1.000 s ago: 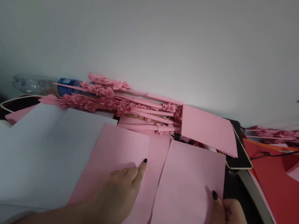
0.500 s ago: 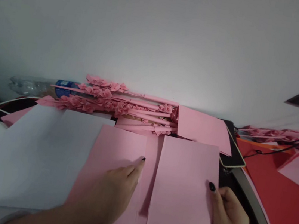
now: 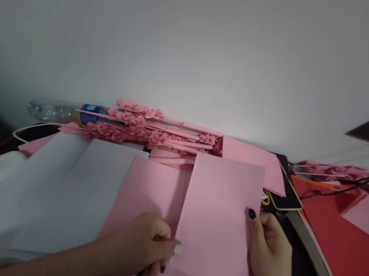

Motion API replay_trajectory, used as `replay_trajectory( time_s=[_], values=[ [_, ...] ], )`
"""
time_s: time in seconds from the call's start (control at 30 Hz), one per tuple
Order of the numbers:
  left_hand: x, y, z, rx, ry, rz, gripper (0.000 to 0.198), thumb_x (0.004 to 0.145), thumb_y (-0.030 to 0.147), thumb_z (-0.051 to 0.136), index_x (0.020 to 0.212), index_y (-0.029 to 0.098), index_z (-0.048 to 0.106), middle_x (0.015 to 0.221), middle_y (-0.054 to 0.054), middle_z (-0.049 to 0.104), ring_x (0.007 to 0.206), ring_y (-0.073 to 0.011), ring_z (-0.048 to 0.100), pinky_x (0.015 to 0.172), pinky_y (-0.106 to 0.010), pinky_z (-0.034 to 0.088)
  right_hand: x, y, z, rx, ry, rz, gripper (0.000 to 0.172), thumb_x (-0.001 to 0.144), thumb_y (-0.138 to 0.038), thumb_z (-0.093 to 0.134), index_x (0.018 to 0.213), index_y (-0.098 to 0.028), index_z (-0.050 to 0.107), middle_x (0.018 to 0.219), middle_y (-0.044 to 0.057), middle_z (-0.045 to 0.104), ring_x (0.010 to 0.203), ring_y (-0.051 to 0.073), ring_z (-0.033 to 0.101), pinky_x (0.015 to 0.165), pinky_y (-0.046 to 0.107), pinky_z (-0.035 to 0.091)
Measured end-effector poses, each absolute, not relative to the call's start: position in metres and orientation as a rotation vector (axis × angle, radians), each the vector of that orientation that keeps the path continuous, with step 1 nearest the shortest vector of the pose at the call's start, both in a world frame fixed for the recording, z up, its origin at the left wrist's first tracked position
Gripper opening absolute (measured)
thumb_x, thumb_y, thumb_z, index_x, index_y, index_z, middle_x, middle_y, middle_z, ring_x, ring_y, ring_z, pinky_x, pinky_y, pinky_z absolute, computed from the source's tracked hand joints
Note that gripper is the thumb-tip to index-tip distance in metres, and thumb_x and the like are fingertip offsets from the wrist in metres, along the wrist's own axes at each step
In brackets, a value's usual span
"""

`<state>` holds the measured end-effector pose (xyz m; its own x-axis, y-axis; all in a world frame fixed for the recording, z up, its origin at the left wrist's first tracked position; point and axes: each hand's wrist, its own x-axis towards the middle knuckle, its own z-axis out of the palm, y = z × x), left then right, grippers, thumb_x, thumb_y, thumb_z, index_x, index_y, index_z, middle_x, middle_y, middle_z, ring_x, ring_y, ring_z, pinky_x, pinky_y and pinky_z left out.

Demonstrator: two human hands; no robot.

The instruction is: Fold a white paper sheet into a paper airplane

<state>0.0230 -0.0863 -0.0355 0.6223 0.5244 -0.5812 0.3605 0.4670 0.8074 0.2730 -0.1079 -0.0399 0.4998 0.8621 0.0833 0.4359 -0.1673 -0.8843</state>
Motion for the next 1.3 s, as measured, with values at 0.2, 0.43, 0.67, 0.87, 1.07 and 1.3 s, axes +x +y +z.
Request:
replay_trajectory(
  time_s=[0.2,0.43,0.67,0.87,1.07,1.3],
  values=[
    [-0.032,-0.044,-0.008,1.636,1.465,0.406,0.036,0.086,0.043,0.043,0.064,0.016,0.054,0.051,0.002,0.056,0.045,-0.0122,0.053,0.046,-0.021,0.041,0.269,-0.101,-0.029,-1.778,-1.111,0.653,0.038,0.083,-0.05,0.053,0.063,-0.022,0.039,0.053,-0.007,0.031,0.047,0.009,0.025,0.041,0.021,0.022],
    [-0.066,-0.021,-0.014,1.615,1.72,0.697,0.049,0.08,0.023,0.055,0.127,0.014,0.043,0.127,-0.01,0.051,0.1,-0.0225,0.058,0.081,-0.032,0.047,0.225,-0.092,-0.032,-1.69,-1.362,0.863,0.031,0.088,-0.045,0.043,0.067,-0.022,0.041,0.058,-0.005,0.039,0.05,0.011,0.036,0.045,0.022,0.032],
    [-0.057,-0.025,-0.021,1.191,1.476,0.867,0.066,0.079,0.015,0.054,0.139,0.015,0.026,0.121,-0.012,0.055,0.093,-0.019,0.063,0.076,-0.03,0.05,0.204,-0.082,-0.046,-1.733,-1.801,0.84,0.017,0.084,-0.024,0.039,0.068,-0.023,0.037,0.054,-0.003,0.046,0.048,0.012,0.043,0.046,0.023,0.03],
    [-0.044,-0.038,-0.018,1.099,1.148,0.749,0.035,0.082,0.027,0.057,0.115,0.015,0.055,0.1,-0.005,0.069,0.092,-0.0244,0.064,0.078,-0.034,0.051,0.188,-0.082,-0.046,-1.694,-1.719,1.062,0.016,0.086,-0.024,0.038,0.07,-0.023,0.035,0.05,-0.007,0.045,0.038,0.01,0.045,0.038,0.02,0.028],
    [-0.032,-0.048,-0.024,1.285,1.184,0.871,0.038,0.09,0.03,0.046,0.125,0.016,0.045,0.118,-0.009,0.061,0.1,-0.0245,0.06,0.087,-0.039,0.048,0.187,-0.081,-0.041,-1.603,-1.643,1.18,0.012,0.088,-0.029,0.042,0.078,-0.022,0.04,0.053,-0.008,0.048,0.038,0.01,0.046,0.037,0.02,0.033],
    [-0.022,-0.054,-0.003,1.441,1.144,1.078,0.039,0.089,0.037,0.05,0.124,0.021,0.047,0.12,-0.007,0.06,0.11,-0.0262,0.056,0.084,-0.035,0.051,0.206,-0.071,-0.016,-1.411,-1.599,1.217,0.025,0.088,-0.042,0.049,0.082,-0.019,0.053,0.057,-0.003,0.054,0.045,0.011,0.049,0.042,0.021,0.038]
  ],
)
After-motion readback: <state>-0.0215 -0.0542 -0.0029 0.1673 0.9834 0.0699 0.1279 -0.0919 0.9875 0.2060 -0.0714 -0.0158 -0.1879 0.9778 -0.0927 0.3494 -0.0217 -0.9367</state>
